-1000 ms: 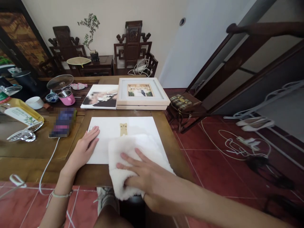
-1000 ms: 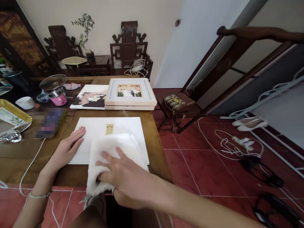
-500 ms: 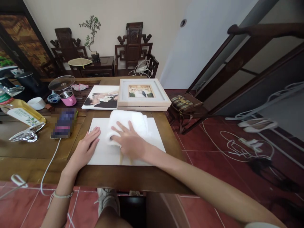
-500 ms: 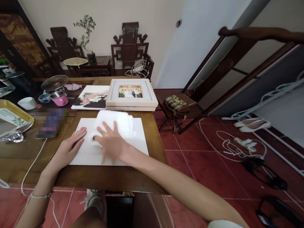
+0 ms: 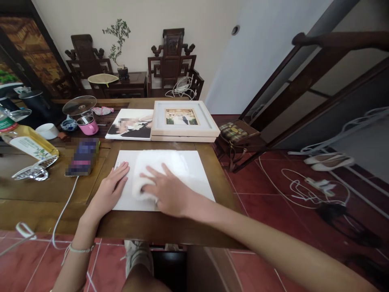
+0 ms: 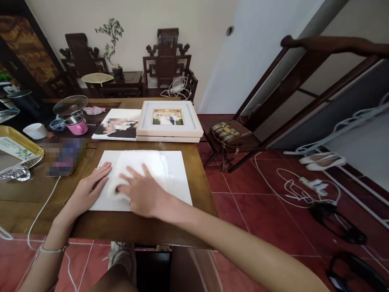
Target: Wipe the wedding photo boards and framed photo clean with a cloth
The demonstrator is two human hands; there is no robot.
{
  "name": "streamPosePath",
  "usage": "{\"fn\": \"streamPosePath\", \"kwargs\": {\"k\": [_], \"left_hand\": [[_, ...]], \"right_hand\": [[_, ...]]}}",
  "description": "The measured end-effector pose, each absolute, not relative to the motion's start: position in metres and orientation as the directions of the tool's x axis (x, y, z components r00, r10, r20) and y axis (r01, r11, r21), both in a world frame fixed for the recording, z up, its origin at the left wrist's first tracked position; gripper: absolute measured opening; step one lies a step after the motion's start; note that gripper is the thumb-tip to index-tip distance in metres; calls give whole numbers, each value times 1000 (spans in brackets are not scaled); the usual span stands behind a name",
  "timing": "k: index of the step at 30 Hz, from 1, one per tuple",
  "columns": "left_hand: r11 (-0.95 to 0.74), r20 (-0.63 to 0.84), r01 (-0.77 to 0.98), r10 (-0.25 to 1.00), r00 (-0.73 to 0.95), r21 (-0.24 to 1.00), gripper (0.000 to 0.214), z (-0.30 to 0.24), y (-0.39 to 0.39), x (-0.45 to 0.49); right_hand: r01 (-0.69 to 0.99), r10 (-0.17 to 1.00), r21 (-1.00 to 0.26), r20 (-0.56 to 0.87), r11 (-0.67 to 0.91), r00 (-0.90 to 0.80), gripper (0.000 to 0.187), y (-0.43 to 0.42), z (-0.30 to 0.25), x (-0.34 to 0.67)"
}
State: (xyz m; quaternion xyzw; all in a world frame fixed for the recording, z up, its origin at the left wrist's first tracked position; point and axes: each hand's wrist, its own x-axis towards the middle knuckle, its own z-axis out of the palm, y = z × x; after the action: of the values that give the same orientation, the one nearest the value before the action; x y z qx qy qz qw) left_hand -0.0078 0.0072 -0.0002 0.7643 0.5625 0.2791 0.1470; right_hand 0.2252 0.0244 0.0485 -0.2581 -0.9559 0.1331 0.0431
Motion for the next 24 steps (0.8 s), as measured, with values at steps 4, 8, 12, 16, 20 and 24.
{"fn": "streamPosePath", "kwargs": {"k": [4, 8, 12, 16, 20, 24], "left_hand": [[-306, 266, 763, 947, 181, 570, 49, 5, 4, -5], [-316, 301, 714, 941, 153, 625, 53, 12, -2, -5], [-363, 347, 656, 924, 161, 661, 59, 14, -6, -8], [-374, 351, 664, 920, 176, 647, 63, 13, -7, -9], [-356, 310, 677, 931, 195, 644, 61, 10, -5, -8], [-294, 228, 741, 954, 192, 604, 56, 5, -1, -8]], "right_hand": [[609, 634, -224, 57, 761, -771, 53, 56, 42, 203], [576, 597, -163, 143, 801, -789, 43, 49, 36, 183], [367, 391, -155, 177, 917, -903, 38, 18, 39, 183], [174, 199, -193, 120, 966, -972, 32, -10, 47, 206], [134, 154, -256, 60, 957, -986, 31, -16, 54, 230], [270, 276, -322, -27, 908, -961, 38, 6, 60, 238]]}}
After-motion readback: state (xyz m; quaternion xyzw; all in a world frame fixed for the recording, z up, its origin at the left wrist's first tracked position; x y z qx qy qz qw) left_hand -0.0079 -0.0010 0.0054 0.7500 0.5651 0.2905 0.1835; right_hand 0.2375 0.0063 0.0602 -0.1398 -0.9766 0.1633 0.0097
